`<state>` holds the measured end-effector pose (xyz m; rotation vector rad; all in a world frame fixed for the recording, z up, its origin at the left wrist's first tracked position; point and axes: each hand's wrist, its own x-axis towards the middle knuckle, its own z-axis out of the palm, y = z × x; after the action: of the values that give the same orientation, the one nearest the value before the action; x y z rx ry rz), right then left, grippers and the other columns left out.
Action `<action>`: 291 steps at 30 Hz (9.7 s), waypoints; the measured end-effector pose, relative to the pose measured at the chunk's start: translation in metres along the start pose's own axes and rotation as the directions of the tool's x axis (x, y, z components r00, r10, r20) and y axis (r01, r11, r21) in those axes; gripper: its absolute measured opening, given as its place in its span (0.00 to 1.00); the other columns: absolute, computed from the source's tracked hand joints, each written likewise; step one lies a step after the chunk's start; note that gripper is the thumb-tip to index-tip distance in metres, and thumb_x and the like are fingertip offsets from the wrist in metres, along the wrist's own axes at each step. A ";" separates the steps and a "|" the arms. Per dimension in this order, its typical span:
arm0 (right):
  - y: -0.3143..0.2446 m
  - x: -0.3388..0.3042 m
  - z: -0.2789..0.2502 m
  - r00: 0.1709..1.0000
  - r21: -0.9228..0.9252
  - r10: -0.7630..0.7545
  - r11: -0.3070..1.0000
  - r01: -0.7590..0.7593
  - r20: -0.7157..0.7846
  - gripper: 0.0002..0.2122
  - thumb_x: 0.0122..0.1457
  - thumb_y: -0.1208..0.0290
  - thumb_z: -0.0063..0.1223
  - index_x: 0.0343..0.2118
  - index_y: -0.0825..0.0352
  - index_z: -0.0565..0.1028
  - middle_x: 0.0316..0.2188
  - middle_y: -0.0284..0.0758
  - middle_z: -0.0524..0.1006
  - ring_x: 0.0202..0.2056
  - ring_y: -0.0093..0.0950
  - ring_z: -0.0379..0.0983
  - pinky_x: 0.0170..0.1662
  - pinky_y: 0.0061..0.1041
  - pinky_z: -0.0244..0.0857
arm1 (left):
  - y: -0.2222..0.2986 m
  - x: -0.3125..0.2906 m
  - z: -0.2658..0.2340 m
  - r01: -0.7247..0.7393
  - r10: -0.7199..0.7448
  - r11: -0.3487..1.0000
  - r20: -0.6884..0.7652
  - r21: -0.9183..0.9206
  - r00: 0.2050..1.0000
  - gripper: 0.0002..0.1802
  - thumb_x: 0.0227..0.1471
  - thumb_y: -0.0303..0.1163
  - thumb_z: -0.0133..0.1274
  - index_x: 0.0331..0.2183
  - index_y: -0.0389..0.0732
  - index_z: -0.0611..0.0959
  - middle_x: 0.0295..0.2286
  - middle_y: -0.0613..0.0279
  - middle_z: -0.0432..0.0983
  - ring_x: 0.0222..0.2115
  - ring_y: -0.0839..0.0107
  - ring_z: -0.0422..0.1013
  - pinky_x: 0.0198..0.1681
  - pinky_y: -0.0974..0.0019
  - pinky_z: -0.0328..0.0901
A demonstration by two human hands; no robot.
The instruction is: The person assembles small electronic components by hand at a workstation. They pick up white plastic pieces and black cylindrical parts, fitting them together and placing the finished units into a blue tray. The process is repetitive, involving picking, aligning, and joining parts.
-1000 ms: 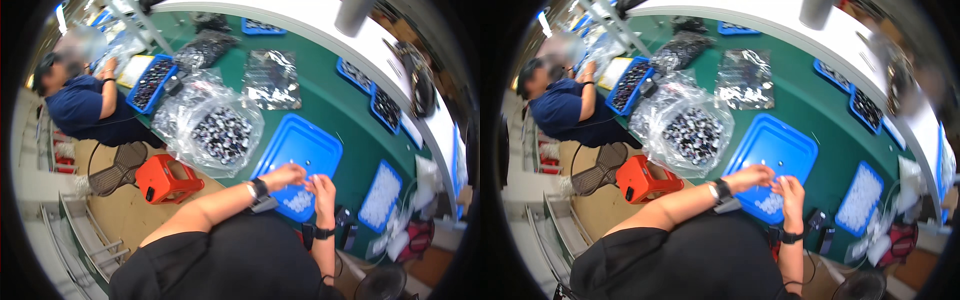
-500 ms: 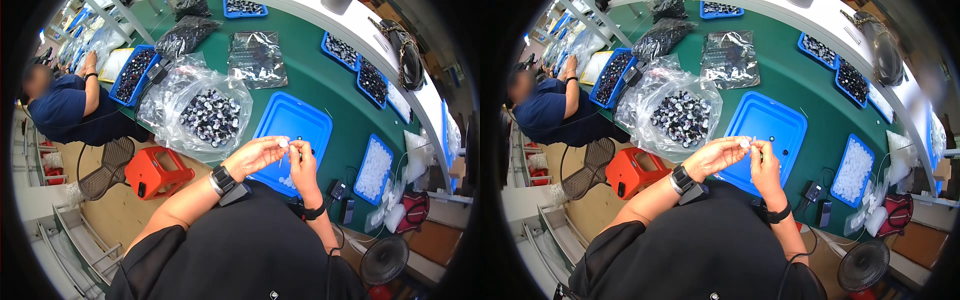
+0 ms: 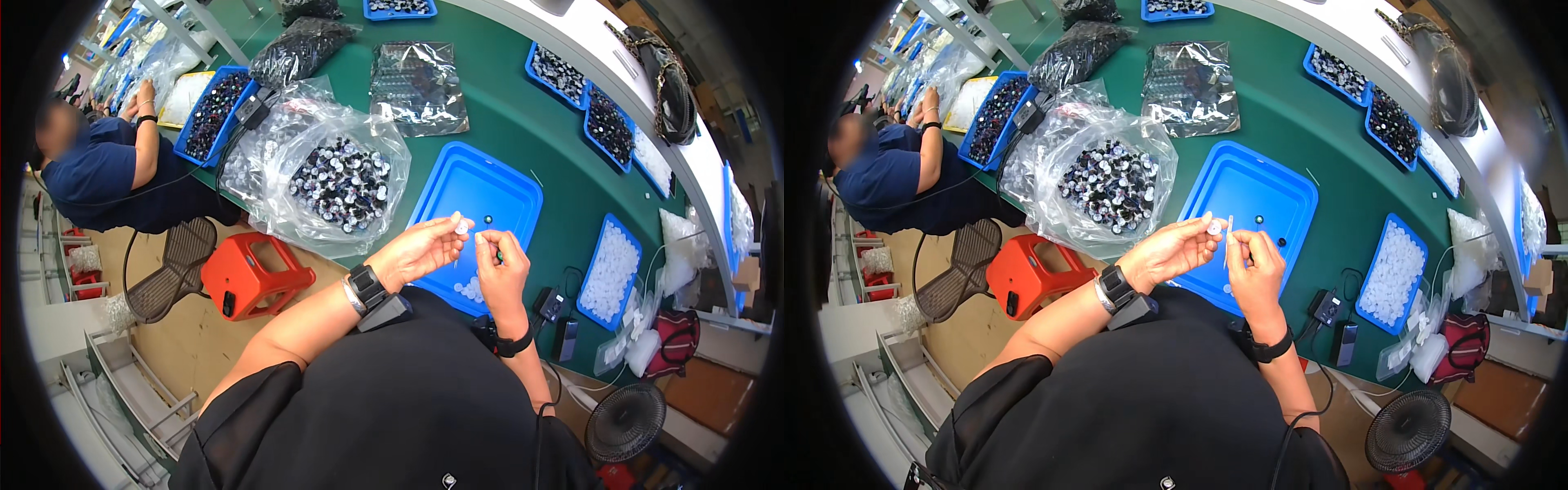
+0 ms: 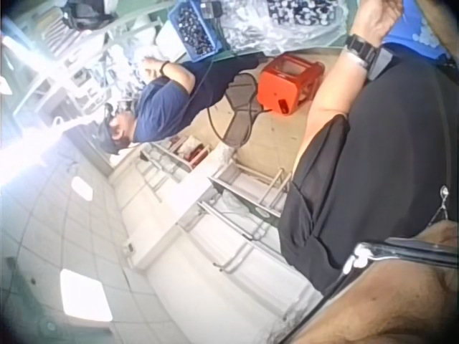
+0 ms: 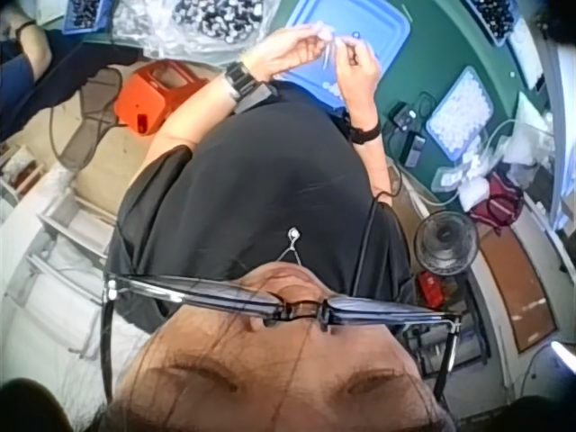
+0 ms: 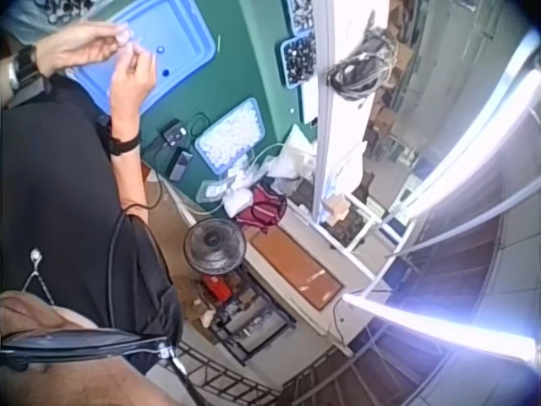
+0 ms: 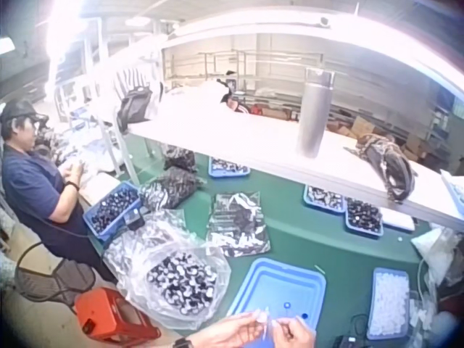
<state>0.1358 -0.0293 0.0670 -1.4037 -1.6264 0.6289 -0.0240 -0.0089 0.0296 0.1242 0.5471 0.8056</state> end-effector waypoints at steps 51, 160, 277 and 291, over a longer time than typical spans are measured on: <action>0.026 -0.007 0.011 0.988 -0.041 0.011 0.999 -0.005 0.156 0.04 0.58 0.76 0.49 0.34 0.69 0.68 0.22 0.40 0.74 0.20 0.36 0.72 0.24 0.32 0.64 | -0.013 0.002 0.000 -0.034 0.052 0.989 -0.123 0.142 0.991 0.12 0.54 0.41 0.54 0.31 0.42 0.78 0.22 0.73 0.66 0.22 0.82 0.62 0.27 0.76 0.61; 0.073 -0.012 0.021 0.785 0.525 0.365 0.593 -0.611 0.501 0.04 0.62 0.73 0.44 0.32 0.65 0.65 0.22 0.26 0.68 0.22 0.14 0.61 0.25 0.16 0.57 | -0.029 0.001 -0.003 -0.202 0.339 0.578 -0.007 0.791 0.941 0.09 0.55 0.27 0.51 0.35 0.31 0.73 0.28 0.58 0.76 0.29 0.73 0.74 0.35 0.71 0.71; 0.055 -0.024 0.033 0.964 -0.168 -0.207 0.957 0.234 0.165 0.13 0.46 0.71 0.63 0.34 0.69 0.75 0.29 0.36 0.76 0.28 0.34 0.72 0.31 0.31 0.66 | -0.031 0.011 -0.034 0.218 -0.217 0.975 0.020 -0.031 0.976 0.20 0.61 0.49 0.36 0.36 0.44 0.75 0.35 0.64 0.74 0.39 0.72 0.71 0.47 0.62 0.64; 0.061 -0.015 0.021 0.759 0.490 0.300 0.616 -0.617 0.578 0.10 0.58 0.72 0.53 0.39 0.72 0.75 0.36 0.33 0.73 0.35 0.21 0.72 0.43 0.21 0.65 | -0.029 0.004 -0.033 0.214 -0.151 0.886 -0.179 0.412 0.972 0.28 0.59 0.59 0.31 0.29 0.44 0.72 0.25 0.69 0.67 0.28 0.77 0.67 0.43 0.65 0.66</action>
<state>0.1486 -0.0260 0.0024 -1.1665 -1.1085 1.7801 -0.0197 -0.0293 -0.0089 0.4183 0.8564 0.5002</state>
